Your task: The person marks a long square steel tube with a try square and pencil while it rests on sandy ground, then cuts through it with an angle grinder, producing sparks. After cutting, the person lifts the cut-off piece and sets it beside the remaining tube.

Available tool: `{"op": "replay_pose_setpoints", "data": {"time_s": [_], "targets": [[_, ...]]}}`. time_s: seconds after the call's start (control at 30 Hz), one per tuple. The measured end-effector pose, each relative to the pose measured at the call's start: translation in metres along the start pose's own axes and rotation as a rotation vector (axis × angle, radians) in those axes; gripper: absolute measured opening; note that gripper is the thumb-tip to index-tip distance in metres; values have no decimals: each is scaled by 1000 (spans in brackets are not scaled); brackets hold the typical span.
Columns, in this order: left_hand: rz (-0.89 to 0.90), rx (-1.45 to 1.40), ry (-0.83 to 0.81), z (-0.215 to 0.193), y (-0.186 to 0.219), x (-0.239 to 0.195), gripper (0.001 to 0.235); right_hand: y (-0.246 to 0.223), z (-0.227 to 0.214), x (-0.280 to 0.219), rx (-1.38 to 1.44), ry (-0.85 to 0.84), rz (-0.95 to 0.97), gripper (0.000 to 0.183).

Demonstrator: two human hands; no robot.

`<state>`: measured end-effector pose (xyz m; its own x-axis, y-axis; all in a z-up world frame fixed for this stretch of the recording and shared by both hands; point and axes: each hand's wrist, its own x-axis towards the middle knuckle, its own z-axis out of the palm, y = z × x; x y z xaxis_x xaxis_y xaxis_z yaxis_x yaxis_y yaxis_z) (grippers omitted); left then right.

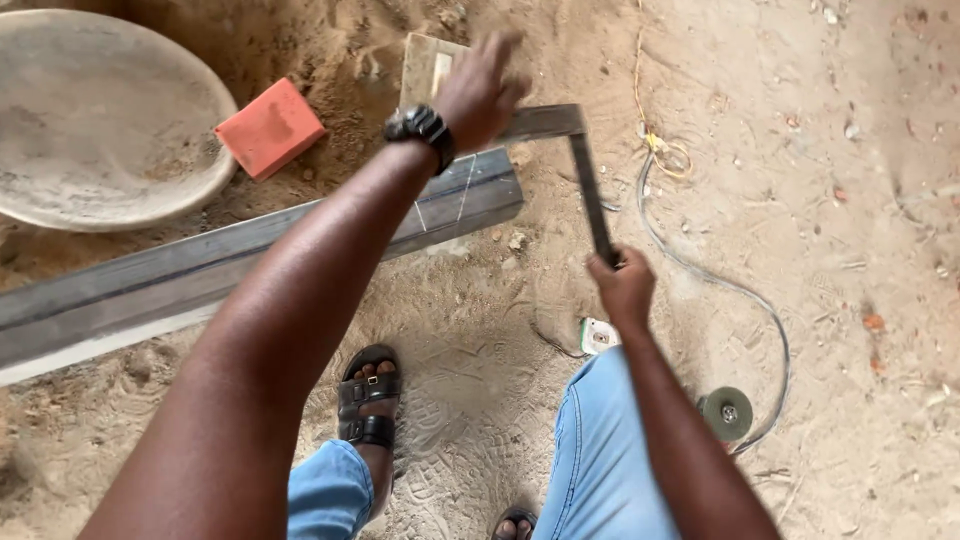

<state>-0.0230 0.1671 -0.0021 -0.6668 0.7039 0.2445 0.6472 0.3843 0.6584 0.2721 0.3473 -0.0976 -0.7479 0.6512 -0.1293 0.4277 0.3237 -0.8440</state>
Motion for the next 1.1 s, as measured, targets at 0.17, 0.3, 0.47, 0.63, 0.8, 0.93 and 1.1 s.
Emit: {"op": "replay_pose_setpoints", "data": {"time_s": [0.17,0.3,0.47,0.63,0.8,0.93,1.1], "targets": [[31,178,228,-42,53,-11,41,123,-5,89,-383,56,-143,46],[4,260,109,-32,48,-34,45,158,-7,114,-628,136,-277,76],[-10,295,101,-43,49,-66,36,188,-1,124,-679,-265,-198,38],[-115,313,152,-54,21,-77,35,197,0,108,-705,-322,-233,39],[-170,311,183,-56,9,-76,34,170,-16,76,-664,-335,-142,36],[-151,327,216,-62,19,-69,34,171,-62,-4,-294,-88,-220,30],[-102,346,221,-74,2,-48,32,248,-137,-185,-515,70,-19,31]]}}
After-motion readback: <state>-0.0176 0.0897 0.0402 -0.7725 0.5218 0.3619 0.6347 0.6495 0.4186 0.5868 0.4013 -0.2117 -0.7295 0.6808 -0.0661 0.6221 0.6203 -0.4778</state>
